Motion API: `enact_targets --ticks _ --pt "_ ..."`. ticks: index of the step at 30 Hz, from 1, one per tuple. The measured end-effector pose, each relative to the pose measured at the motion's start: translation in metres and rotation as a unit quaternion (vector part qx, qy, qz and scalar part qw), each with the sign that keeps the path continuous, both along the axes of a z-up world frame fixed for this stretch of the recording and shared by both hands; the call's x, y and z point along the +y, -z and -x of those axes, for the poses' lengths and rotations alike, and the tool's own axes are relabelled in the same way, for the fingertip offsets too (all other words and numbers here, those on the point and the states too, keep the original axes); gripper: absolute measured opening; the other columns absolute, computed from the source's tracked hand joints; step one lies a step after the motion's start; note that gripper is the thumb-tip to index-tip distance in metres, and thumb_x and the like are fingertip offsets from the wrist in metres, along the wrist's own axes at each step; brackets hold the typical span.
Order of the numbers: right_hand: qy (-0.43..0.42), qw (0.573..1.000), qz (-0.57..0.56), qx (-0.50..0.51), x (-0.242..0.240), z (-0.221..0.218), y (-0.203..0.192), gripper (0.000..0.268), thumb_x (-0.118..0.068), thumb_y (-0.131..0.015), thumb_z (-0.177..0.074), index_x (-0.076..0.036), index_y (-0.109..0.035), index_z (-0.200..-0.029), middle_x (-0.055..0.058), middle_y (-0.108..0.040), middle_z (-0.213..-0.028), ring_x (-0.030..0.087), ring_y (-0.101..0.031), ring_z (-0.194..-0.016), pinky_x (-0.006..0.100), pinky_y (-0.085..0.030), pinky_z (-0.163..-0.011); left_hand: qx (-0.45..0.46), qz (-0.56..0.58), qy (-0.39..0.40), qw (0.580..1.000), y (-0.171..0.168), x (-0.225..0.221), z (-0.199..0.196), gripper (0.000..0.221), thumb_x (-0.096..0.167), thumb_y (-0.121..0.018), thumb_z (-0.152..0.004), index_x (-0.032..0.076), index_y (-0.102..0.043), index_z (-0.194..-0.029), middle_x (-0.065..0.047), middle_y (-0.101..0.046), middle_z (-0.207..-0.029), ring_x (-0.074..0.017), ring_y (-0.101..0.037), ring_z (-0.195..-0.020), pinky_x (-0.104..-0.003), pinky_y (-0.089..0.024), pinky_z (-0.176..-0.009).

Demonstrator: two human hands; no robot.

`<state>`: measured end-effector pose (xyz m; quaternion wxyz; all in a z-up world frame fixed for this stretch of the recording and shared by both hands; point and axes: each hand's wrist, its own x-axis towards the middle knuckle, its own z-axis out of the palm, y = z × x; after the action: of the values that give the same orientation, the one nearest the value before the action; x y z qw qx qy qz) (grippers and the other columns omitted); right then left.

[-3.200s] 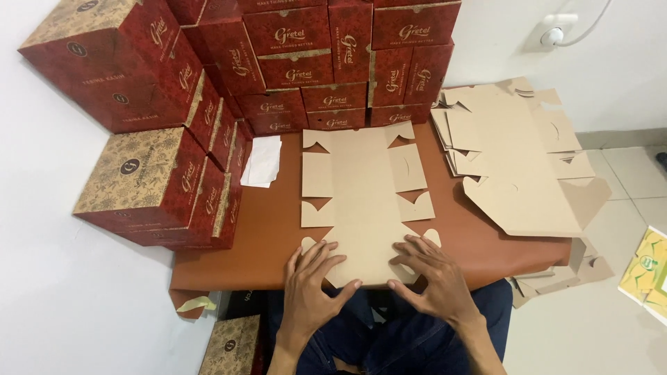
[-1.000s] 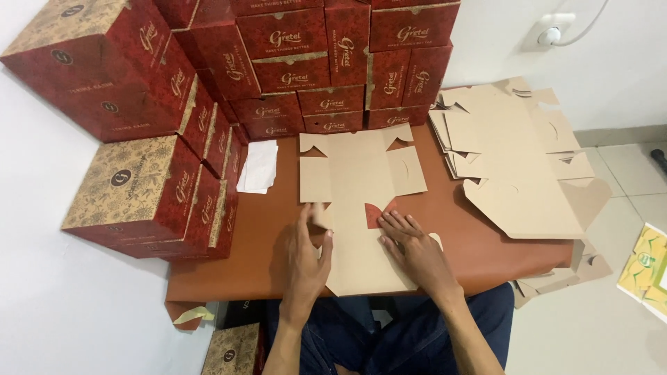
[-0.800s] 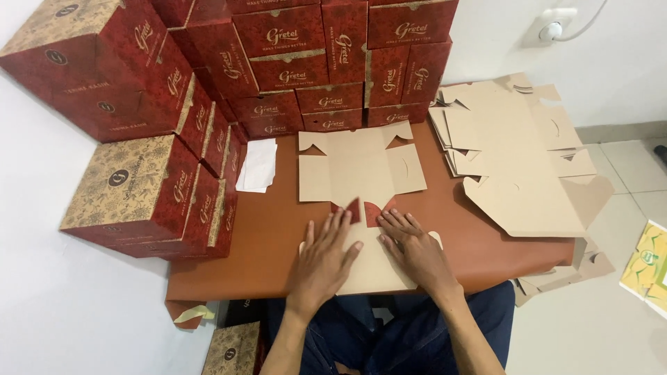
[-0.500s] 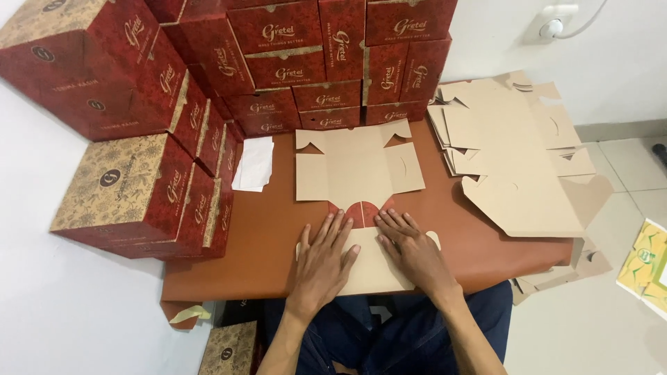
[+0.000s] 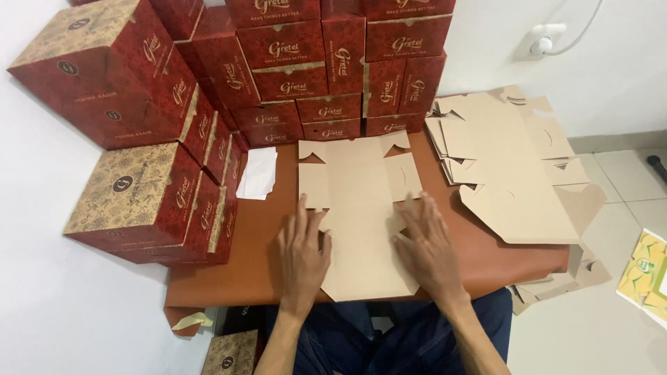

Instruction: Assembling a cardboard box from a flat cutout by folding and tucking flaps.

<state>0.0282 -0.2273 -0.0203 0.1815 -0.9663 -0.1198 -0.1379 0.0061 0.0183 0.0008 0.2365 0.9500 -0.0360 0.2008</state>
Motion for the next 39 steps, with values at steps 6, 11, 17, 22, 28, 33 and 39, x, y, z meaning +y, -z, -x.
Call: enact_targets --ticks 6,11,17,22,28,33,39 --pt "-0.020 0.996 0.078 -0.045 -0.036 -0.008 0.049 0.052 -0.052 -0.060 -0.101 -0.019 -0.061 -0.141 0.021 -0.027 -0.177 0.047 -0.022 -0.164 0.060 -0.027 -0.129 0.001 -0.077 -0.052 0.996 0.057 0.025 0.009 0.036 0.036 -0.064 -0.101 0.017 -0.071 -0.131 -0.017 -0.045 -0.168 -0.0347 -0.045 -0.151 -0.055 -0.040 -0.110" --pt "-0.032 0.996 0.078 -0.012 -0.040 -0.006 0.063 0.062 -0.051 -0.050 -0.107 -0.014 -0.049 -0.157 0.015 -0.037 -0.173 0.036 -0.031 -0.161 0.050 -0.027 -0.129 -0.001 -0.097 -0.049 0.994 0.058 0.025 0.010 0.041 0.040 -0.059 -0.104 0.016 -0.069 -0.136 -0.014 -0.049 -0.166 -0.0319 -0.047 -0.149 -0.054 -0.039 -0.111" --pt "-0.131 0.991 -0.007 0.032 -0.054 0.005 0.021 0.069 -0.048 -0.051 -0.106 -0.018 -0.034 -0.166 0.014 -0.026 -0.176 0.031 -0.021 -0.163 0.049 -0.014 -0.131 0.039 -0.077 0.082 0.993 0.030 0.042 0.021 0.076 0.068 -0.042 -0.096 0.019 -0.049 -0.154 -0.017 -0.025 -0.175 -0.0369 -0.024 -0.160 -0.068 -0.018 -0.119" --pt "-0.260 0.947 0.015 0.190 -0.069 0.027 0.005 0.119 -0.093 -0.043 -0.079 -0.022 -0.018 -0.171 0.010 -0.017 -0.179 0.033 -0.013 -0.164 0.057 -0.007 -0.130 0.204 -0.072 0.247 0.945 0.012 0.053 0.045 0.138 0.089 -0.082 -0.065 0.022 -0.023 -0.171 -0.013 -0.010 -0.180 -0.0317 -0.007 -0.166 -0.078 0.011 -0.118" --pt "-0.272 0.953 0.127 0.026 -0.074 0.039 0.034 0.117 -0.056 -0.092 -0.082 -0.024 -0.025 -0.173 0.009 -0.019 -0.179 0.030 -0.011 -0.165 0.051 -0.006 -0.130 0.103 -0.099 0.226 0.964 0.037 0.056 0.057 0.091 0.049 -0.085 -0.088 0.025 -0.043 -0.165 -0.008 -0.023 -0.178 -0.0334 -0.017 -0.163 -0.073 0.003 -0.123" --pt "-0.287 0.956 -0.024 -0.054 -0.073 0.058 -0.001 0.052 -0.002 -0.076 -0.086 -0.022 -0.073 -0.135 0.008 -0.062 -0.156 0.036 -0.051 -0.150 0.064 -0.026 -0.129 -0.015 0.000 0.258 0.966 0.001 0.058 0.071 0.026 0.014 -0.086 -0.083 0.022 -0.087 -0.107 -0.009 -0.061 -0.154 -0.0430 -0.044 -0.150 -0.083 -0.007 -0.119" --pt "-0.089 0.983 0.008 -0.161 -0.100 0.036 0.021 0.017 -0.033 -0.081 -0.093 -0.030 -0.074 -0.108 -0.011 -0.077 -0.111 0.013 -0.073 -0.113 0.035 -0.044 -0.091 -0.117 0.259 0.310 0.907 -0.046 0.043 0.047 0.006 0.018 -0.077 -0.097 0.013 -0.076 -0.100 -0.008 -0.082 -0.113 -0.0306 -0.079 -0.116 -0.052 -0.057 -0.114"
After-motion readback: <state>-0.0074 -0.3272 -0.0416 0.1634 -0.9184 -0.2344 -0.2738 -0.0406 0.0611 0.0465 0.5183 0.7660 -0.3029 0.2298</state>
